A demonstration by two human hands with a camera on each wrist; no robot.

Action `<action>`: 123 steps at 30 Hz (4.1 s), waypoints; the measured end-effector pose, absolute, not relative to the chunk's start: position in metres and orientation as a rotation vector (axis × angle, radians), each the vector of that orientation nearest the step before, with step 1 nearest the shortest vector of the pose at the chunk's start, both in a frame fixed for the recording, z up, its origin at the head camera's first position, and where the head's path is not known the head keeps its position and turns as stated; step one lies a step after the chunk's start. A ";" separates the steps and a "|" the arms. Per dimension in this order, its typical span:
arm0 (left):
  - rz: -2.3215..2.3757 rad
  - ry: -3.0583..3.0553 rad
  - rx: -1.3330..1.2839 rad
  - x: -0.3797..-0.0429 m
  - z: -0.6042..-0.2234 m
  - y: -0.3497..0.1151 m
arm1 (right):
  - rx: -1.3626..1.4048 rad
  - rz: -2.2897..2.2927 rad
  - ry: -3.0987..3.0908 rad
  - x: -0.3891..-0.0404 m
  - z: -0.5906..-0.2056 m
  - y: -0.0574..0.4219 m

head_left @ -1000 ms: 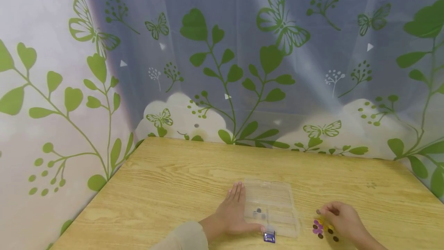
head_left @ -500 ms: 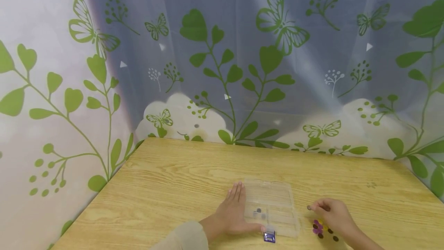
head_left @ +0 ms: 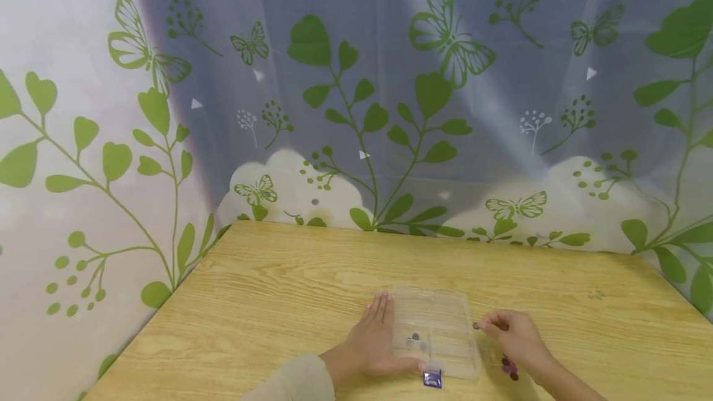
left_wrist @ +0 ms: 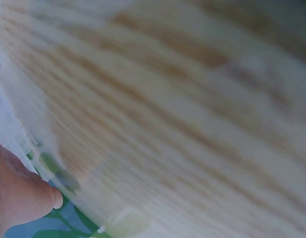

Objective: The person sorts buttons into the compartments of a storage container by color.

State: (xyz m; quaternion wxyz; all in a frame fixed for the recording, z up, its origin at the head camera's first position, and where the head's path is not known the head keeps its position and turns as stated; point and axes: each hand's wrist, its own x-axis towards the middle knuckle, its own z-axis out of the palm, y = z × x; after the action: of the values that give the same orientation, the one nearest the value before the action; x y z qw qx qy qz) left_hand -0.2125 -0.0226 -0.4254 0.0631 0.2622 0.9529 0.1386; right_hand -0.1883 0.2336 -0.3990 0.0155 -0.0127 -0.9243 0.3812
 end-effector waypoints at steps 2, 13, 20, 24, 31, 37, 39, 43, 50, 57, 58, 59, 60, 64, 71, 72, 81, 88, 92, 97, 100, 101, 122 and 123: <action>0.423 2.882 0.792 -0.212 -0.426 -0.022 | -0.039 1.195 -2.863 -0.189 -0.399 0.229; 0.414 2.888 0.791 -0.212 -0.425 -0.022 | -0.033 1.330 -2.800 -0.193 -0.396 0.206; 0.435 2.873 0.775 -0.212 -0.426 -0.022 | -0.048 1.390 -2.789 -0.194 -0.396 0.193; 0.426 2.882 0.777 -0.212 -0.426 -0.022 | -0.031 1.374 -2.779 -0.196 -0.397 0.187; 0.419 2.880 0.778 -0.212 -0.426 -0.022 | -0.022 1.409 -2.779 -0.198 -0.398 0.178; 0.433 2.872 0.777 -0.213 -0.427 -0.022 | -0.006 1.413 -2.778 -0.201 -0.399 0.168; 0.438 2.869 0.779 -0.213 -0.427 -0.022 | 0.006 1.415 -2.780 -0.201 -0.399 0.166; 0.438 2.868 0.791 -0.213 -0.427 -0.022 | 0.030 1.414 -2.787 -0.201 -0.398 0.161; 0.420 2.885 0.816 -0.214 -0.428 -0.023 | 0.058 1.450 -2.769 -0.202 -0.397 0.151; 0.445 2.870 0.822 -0.213 -0.427 -0.023 | 0.134 1.426 -2.782 -0.203 -0.401 0.142; 0.447 2.867 0.821 -0.213 -0.427 -0.023 | 0.146 1.419 -2.785 -0.203 -0.401 0.141; 0.448 2.866 0.820 -0.213 -0.427 -0.023 | 0.149 1.415 -2.789 -0.203 -0.401 0.140; 0.449 2.865 0.818 -0.213 -0.426 -0.023 | 0.147 1.414 -2.792 -0.203 -0.401 0.140; 0.444 2.863 0.812 -0.212 -0.426 -0.023 | 0.142 1.391 -2.791 -0.204 -0.402 0.137; 0.413 2.873 0.817 -0.214 -0.427 -0.022 | 0.249 1.341 -2.766 -0.203 -0.408 0.134; 0.410 2.874 0.818 -0.213 -0.428 -0.022 | 0.274 1.324 -2.764 -0.203 -0.409 0.134; 0.412 2.878 0.839 -0.214 -0.429 -0.023 | 0.327 1.270 -2.755 -0.202 -0.413 0.132; 0.420 2.872 0.833 -0.213 -0.427 -0.023 | 0.304 1.262 -2.737 -0.202 -0.414 0.134; 0.418 2.873 0.823 -0.213 -0.426 -0.023 | 0.287 1.302 -2.729 -0.201 -0.412 0.138; 0.428 2.871 0.813 -0.213 -0.426 -0.023 | 0.273 1.301 -2.725 -0.200 -0.409 0.145; 0.425 2.873 0.812 -0.212 -0.426 -0.023 | 0.266 1.290 -2.720 -0.200 -0.407 0.147; 0.420 2.877 0.812 -0.212 -0.426 -0.023 | 0.273 1.287 -2.718 -0.201 -0.406 0.148; 0.400 2.891 0.804 -0.213 -0.427 -0.022 | 0.308 1.371 -2.748 -0.196 -0.402 0.181; 0.402 2.890 0.805 -0.213 -0.427 -0.022 | 0.324 1.363 -2.750 -0.195 -0.401 0.183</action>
State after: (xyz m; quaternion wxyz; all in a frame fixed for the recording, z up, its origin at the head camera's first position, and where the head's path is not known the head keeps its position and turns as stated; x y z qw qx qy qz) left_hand -0.2128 -0.0218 -0.4270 0.0574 0.2654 0.9533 0.1326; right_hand -0.1951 0.1834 -0.4012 0.0275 0.1048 -0.8908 0.4414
